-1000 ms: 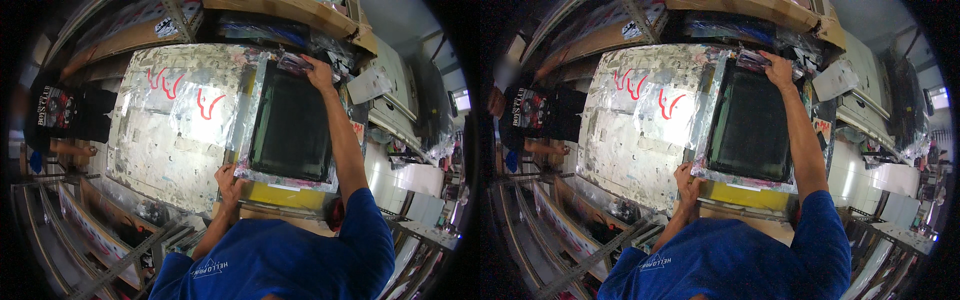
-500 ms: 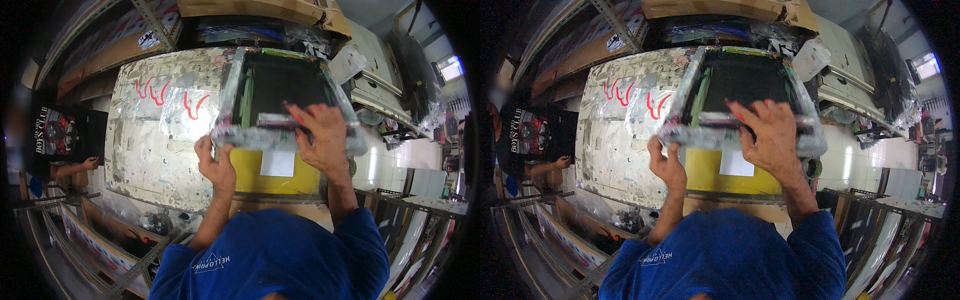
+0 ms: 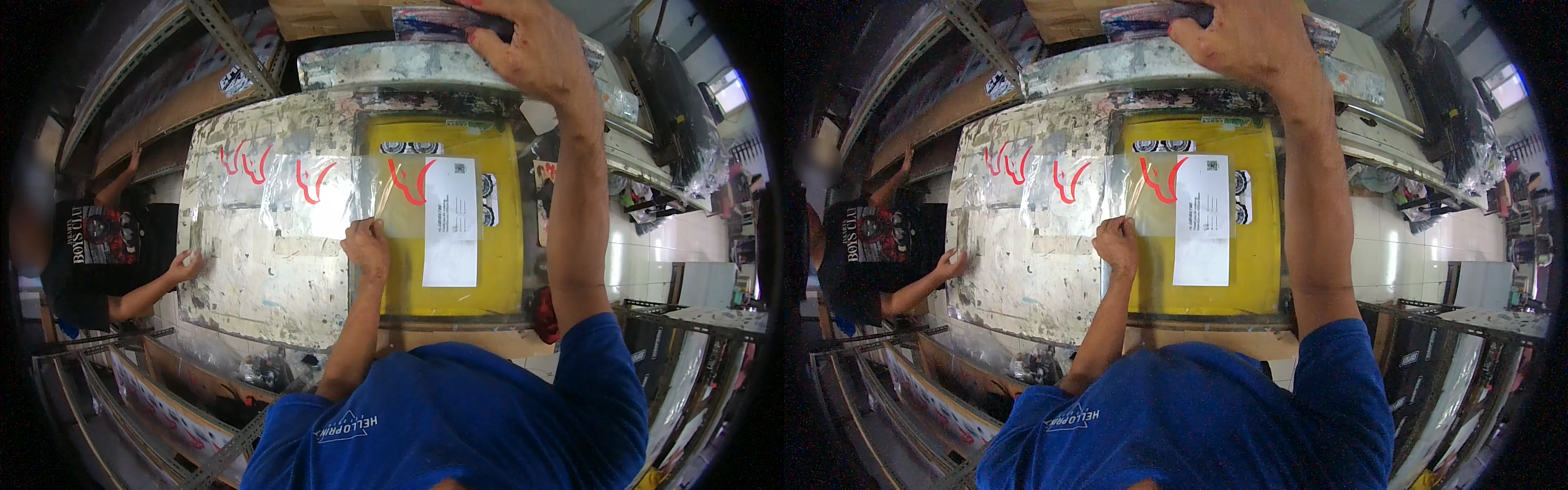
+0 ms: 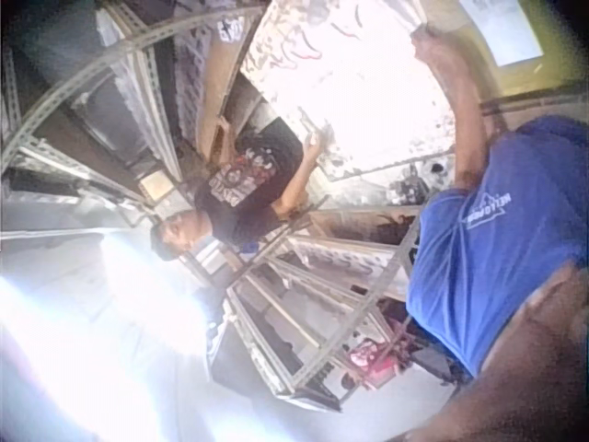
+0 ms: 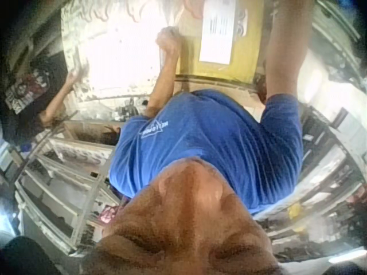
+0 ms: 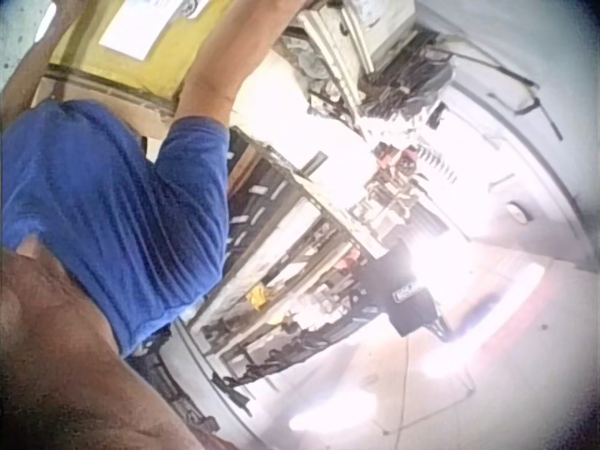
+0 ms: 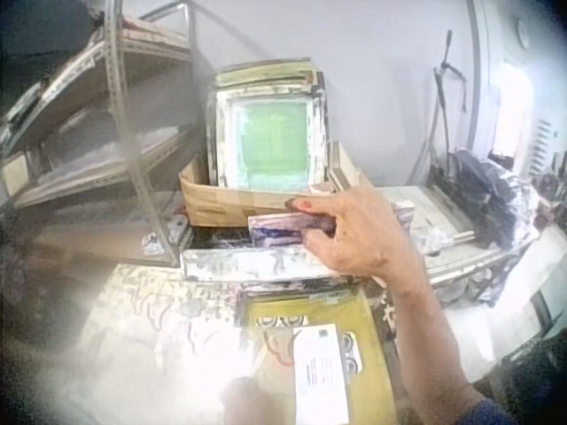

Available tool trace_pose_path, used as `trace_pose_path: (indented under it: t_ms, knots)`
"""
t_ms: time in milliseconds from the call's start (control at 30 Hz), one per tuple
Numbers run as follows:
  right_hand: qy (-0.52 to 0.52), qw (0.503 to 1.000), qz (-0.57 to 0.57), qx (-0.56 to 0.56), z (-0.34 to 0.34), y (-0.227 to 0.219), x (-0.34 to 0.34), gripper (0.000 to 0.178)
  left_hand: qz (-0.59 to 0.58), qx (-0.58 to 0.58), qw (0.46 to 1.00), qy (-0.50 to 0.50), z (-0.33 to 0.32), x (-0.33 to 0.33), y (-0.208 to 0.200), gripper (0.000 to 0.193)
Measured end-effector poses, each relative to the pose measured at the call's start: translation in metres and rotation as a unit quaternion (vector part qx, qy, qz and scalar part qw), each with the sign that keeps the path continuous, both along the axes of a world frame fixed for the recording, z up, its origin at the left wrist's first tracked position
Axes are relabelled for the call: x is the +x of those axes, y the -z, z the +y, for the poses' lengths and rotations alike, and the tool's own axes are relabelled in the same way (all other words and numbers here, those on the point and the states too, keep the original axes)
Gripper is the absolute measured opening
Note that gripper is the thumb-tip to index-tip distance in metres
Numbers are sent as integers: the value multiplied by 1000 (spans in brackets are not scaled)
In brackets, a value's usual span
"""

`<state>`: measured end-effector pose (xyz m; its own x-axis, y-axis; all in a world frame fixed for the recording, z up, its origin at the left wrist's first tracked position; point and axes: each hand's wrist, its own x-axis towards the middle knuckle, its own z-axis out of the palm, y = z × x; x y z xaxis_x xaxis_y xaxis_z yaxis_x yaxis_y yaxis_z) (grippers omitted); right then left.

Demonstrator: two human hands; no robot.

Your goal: The person performs screen printing by applying ink through a mesh screen onto transparency films using a squeegee, while another person helps by handling the materials.

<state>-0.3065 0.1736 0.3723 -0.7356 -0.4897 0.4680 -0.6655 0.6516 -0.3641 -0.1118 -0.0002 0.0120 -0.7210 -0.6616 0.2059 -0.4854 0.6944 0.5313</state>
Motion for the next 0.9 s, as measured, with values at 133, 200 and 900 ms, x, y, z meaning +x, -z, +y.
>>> trace_pose_path:
  t_ms: [133, 200, 900]
  knots:
    - [-68, 992, 87, -59, -4, 11, -18, 41, 102, 70, 992, -29, 2, -3, 0, 11]
    - [-60, 995, 62, -51, -1, 7, -17, 41, 128, 128, 982, -48, 7, -5, -10, 10]
    - [3, 999, 48, -21, -11, -2, 1, 40, 222, -291, 920, -142, -134, 96, -71, 34]
